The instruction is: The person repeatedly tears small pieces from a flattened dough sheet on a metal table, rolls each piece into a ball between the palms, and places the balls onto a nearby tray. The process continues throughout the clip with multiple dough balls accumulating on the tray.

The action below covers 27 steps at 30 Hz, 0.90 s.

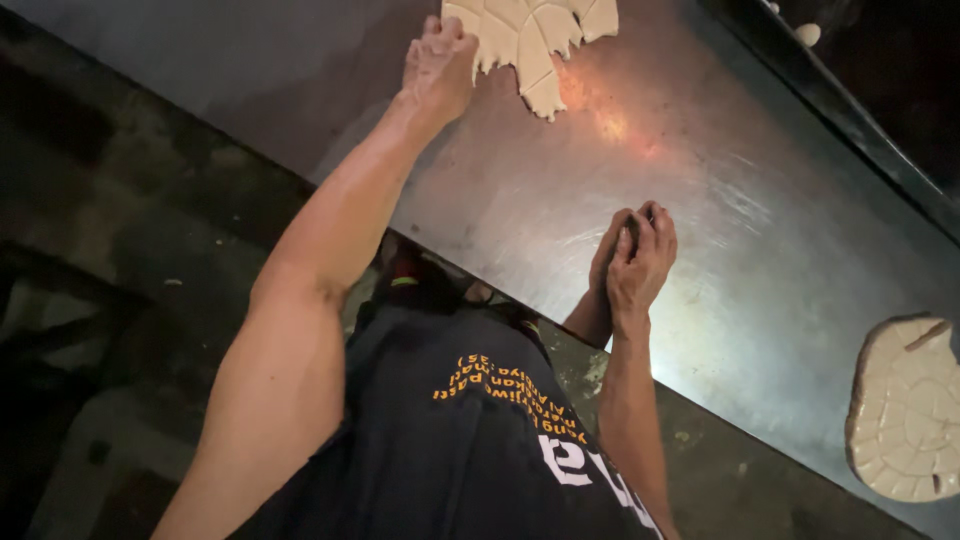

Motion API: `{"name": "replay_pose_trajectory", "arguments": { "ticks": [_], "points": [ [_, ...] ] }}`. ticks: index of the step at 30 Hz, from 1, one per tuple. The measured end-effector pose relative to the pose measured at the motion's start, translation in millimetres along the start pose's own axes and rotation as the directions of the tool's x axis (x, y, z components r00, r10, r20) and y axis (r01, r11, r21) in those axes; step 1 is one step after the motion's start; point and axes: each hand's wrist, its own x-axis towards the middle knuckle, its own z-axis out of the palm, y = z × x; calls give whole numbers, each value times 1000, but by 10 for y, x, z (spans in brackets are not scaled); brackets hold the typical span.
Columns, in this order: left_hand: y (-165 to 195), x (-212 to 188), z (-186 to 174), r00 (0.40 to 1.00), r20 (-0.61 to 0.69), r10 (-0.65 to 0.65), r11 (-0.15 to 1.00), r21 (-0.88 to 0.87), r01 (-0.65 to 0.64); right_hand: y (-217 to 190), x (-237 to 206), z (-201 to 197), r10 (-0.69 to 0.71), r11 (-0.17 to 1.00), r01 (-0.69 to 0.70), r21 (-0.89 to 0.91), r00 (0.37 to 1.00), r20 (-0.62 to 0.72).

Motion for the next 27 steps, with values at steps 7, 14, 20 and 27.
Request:
{"name": "replay_pose_trajectory", "arguments": {
  "ticks": [7, 14, 20, 27],
  "points": [
    [528, -1195, -157, 676, 700, 229, 970, -103, -222, 36, -31, 20, 31, 998, -31, 62, 1000, -2],
    [789, -1471, 80, 978, 210, -13, 758, -636, 146, -444, 175, -159, 340, 759, -468, 452, 878, 338],
    [1172, -1169, 383, 984, 82, -156, 287, -950, 125, -1183, 614, -374, -179, 847, 47, 530, 963, 200],
    [1553, -940, 464, 952, 112, -287, 368, -904, 217, -1221, 680, -411, -169, 913, 129, 388, 983, 70]
  ]
}}
